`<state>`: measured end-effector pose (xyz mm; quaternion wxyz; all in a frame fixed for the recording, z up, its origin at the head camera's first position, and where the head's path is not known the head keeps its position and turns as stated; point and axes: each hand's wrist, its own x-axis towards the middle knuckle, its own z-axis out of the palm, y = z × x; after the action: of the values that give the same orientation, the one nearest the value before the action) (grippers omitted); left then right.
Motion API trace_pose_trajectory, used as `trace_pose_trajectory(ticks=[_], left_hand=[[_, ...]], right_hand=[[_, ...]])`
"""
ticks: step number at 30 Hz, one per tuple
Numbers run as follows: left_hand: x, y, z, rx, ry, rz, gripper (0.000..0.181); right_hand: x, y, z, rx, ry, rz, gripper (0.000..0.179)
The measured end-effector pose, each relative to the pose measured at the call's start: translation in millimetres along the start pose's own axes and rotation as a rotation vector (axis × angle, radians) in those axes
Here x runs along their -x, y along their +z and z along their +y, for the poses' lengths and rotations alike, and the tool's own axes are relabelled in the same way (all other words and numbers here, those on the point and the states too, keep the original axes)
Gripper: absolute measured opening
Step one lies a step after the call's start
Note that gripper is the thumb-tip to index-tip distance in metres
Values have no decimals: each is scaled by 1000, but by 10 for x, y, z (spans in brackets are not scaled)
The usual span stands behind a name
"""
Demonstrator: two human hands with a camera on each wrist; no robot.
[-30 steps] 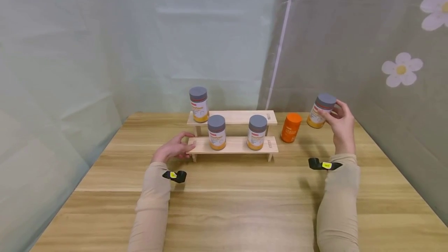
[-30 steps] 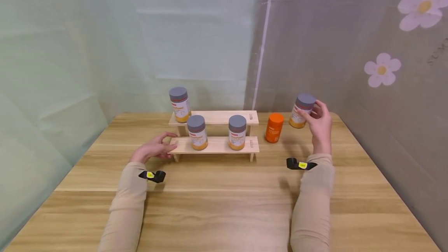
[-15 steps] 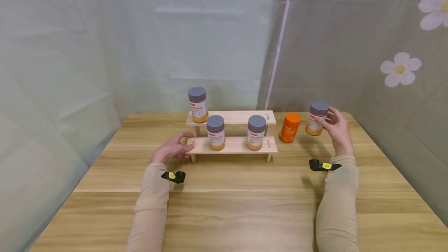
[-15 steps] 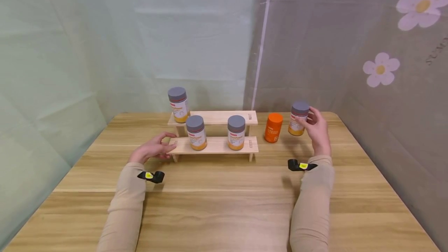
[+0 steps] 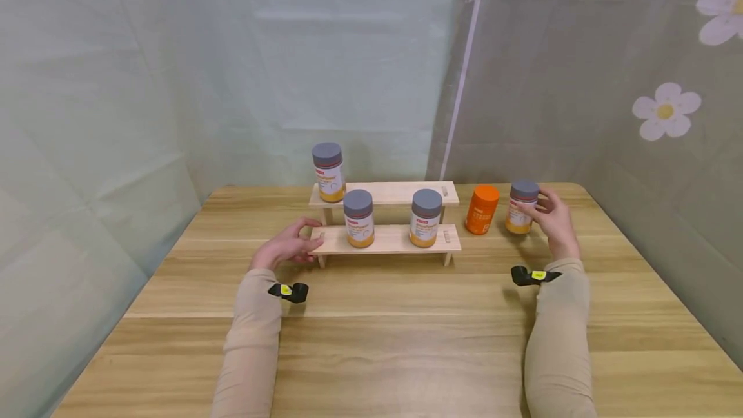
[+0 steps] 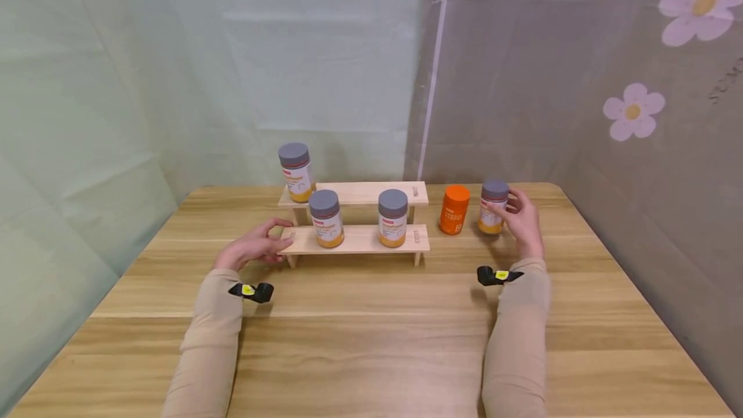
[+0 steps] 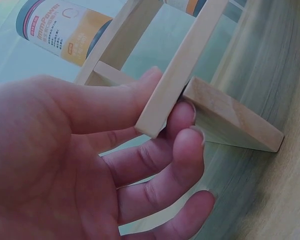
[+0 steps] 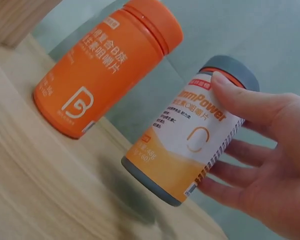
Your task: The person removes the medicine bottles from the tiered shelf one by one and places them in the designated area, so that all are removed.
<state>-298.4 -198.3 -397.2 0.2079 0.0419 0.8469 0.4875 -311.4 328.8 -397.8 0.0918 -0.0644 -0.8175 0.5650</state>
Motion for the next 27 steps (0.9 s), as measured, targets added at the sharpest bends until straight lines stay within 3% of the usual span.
trace_pose_trajectory(ticks=[8, 18, 27], left_hand=[[-3, -7, -13, 2, 10, -15, 59], [-4, -9, -14, -9, 2, -11, 57], [2, -14, -13, -4, -3, -12, 60]], right_hand=[[-31, -13, 153, 42, -95, -62, 73], [30, -114, 228, 57, -98, -154, 74], [35, -13, 161, 43, -43, -22, 80]])
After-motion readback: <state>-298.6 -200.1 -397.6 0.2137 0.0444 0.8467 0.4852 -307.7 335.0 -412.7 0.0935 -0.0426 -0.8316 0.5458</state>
